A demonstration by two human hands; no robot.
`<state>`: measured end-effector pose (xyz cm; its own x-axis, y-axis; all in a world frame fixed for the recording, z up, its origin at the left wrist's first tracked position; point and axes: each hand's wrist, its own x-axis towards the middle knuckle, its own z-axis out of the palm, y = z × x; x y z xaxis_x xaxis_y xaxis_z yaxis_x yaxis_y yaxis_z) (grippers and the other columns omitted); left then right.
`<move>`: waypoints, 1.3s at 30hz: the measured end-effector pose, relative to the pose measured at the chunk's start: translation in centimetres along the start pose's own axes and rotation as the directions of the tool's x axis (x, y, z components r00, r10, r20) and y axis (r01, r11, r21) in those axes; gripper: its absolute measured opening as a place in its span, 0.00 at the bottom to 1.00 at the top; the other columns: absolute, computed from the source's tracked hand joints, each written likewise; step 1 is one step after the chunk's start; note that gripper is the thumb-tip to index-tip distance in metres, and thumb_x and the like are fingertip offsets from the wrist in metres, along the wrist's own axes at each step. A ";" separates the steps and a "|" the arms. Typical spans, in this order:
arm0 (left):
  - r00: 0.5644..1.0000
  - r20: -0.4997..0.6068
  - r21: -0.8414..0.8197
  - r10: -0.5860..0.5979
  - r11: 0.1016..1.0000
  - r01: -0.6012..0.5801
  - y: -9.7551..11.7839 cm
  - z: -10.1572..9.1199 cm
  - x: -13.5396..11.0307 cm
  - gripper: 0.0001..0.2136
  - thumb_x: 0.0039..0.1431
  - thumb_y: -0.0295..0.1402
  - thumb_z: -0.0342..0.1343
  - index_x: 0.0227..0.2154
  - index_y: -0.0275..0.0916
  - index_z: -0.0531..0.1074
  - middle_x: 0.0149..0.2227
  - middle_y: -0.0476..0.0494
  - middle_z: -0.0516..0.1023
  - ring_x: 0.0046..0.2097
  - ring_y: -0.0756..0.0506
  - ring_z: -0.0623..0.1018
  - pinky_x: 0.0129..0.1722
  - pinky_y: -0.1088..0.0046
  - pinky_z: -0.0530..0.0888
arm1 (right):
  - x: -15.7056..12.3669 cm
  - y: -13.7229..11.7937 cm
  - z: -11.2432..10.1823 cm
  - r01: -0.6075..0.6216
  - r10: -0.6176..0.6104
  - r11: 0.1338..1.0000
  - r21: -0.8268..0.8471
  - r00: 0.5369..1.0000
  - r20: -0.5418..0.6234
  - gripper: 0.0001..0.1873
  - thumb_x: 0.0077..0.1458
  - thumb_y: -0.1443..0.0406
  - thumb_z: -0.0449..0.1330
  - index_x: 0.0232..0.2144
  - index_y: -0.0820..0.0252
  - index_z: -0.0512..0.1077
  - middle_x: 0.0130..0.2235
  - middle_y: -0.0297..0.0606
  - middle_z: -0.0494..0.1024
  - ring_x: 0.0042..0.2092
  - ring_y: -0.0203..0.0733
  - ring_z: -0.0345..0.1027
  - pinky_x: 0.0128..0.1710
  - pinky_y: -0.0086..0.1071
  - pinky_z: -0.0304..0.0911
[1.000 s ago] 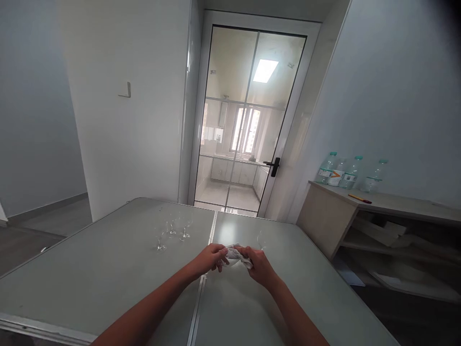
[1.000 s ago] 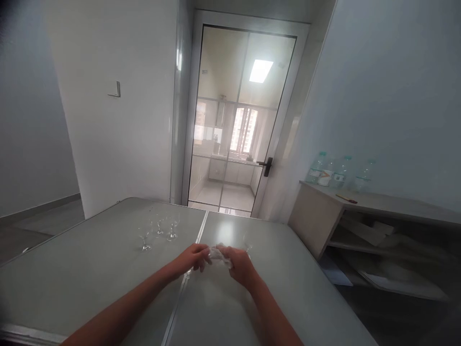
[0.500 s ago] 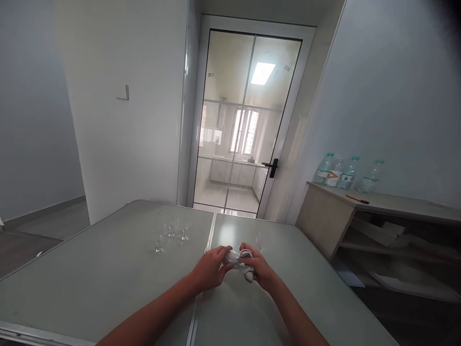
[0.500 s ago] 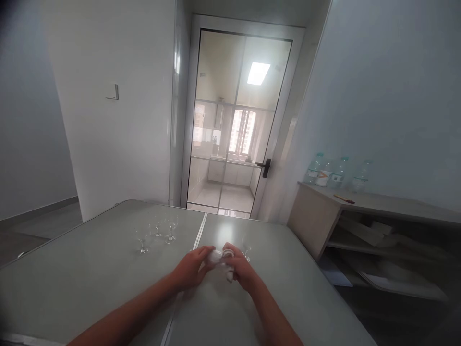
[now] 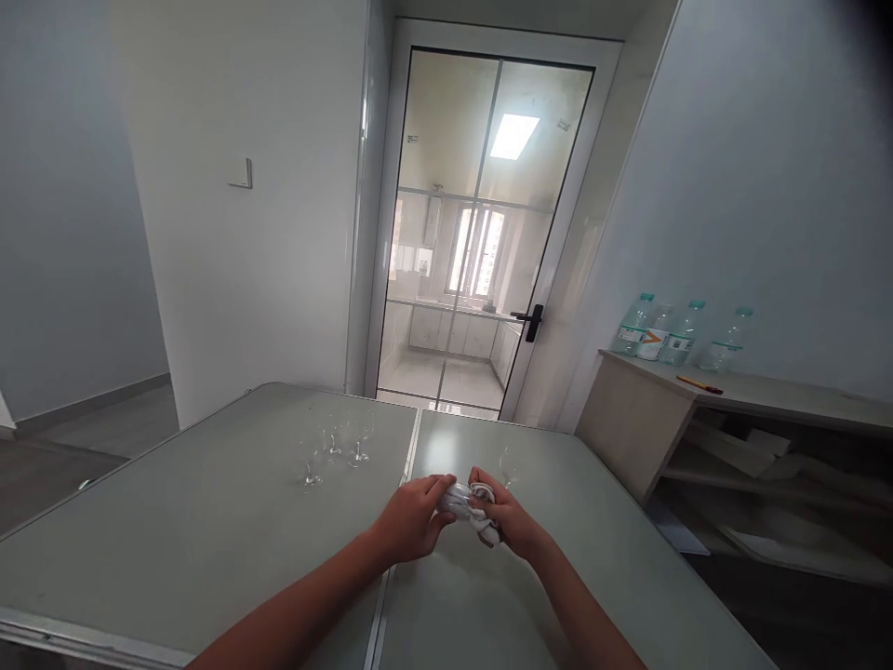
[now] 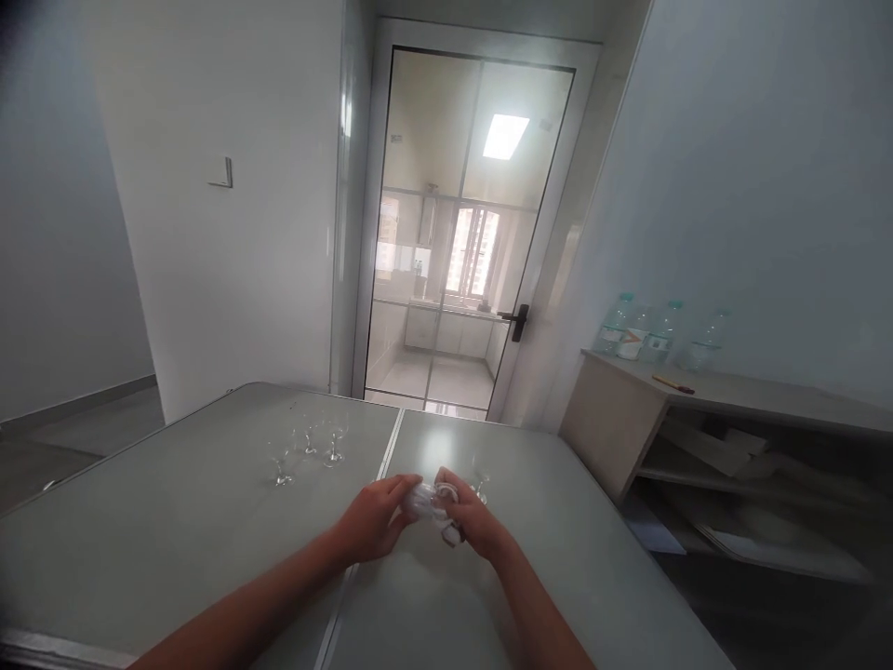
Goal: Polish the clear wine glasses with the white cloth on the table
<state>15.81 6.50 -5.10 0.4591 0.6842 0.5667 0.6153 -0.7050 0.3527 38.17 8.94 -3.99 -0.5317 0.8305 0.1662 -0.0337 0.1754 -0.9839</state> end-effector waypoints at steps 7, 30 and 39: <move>0.959 0.143 -0.230 -0.245 0.934 0.273 -0.5 -0.1 0.7 0.15 0.67 0.43 0.50 0.45 0.40 0.77 0.32 0.45 0.81 0.33 0.44 0.79 0.36 0.70 0.71 | 0.0 1.2 -1.5 0.348 -0.282 0.575 -0.741 0.934 0.220 0.13 0.43 0.77 0.52 0.29 0.56 0.68 0.25 0.28 0.69 0.28 0.35 0.59 0.31 0.28 0.51; 0.892 -0.013 -0.612 -0.452 0.709 0.350 -1.9 1.1 1.2 0.23 0.63 0.50 0.53 0.52 0.37 0.71 0.44 0.39 0.77 0.35 0.45 0.80 0.35 0.65 0.78 | 0.6 1.1 -0.1 0.299 -0.563 0.751 -0.588 0.756 -0.335 0.13 0.61 0.58 0.60 0.27 0.58 0.71 0.34 0.38 0.74 0.37 0.42 0.67 0.38 0.33 0.61; 0.924 -0.105 -0.555 -0.367 0.793 0.252 -0.2 0.1 1.0 0.22 0.57 0.46 0.63 0.52 0.44 0.73 0.48 0.41 0.73 0.46 0.42 0.77 0.44 0.61 0.78 | 1.4 2.0 2.7 0.118 -0.039 0.983 0.137 0.877 -0.479 0.20 0.53 0.48 0.65 0.33 0.58 0.74 0.30 0.34 0.73 0.32 0.42 0.65 0.32 0.32 0.61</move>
<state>16.23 7.32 -4.71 0.1312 0.8716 0.4723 0.2474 -0.4902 0.8358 35.02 9.05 -5.86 -0.0595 0.9748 0.2150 -0.2123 0.1981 -0.9569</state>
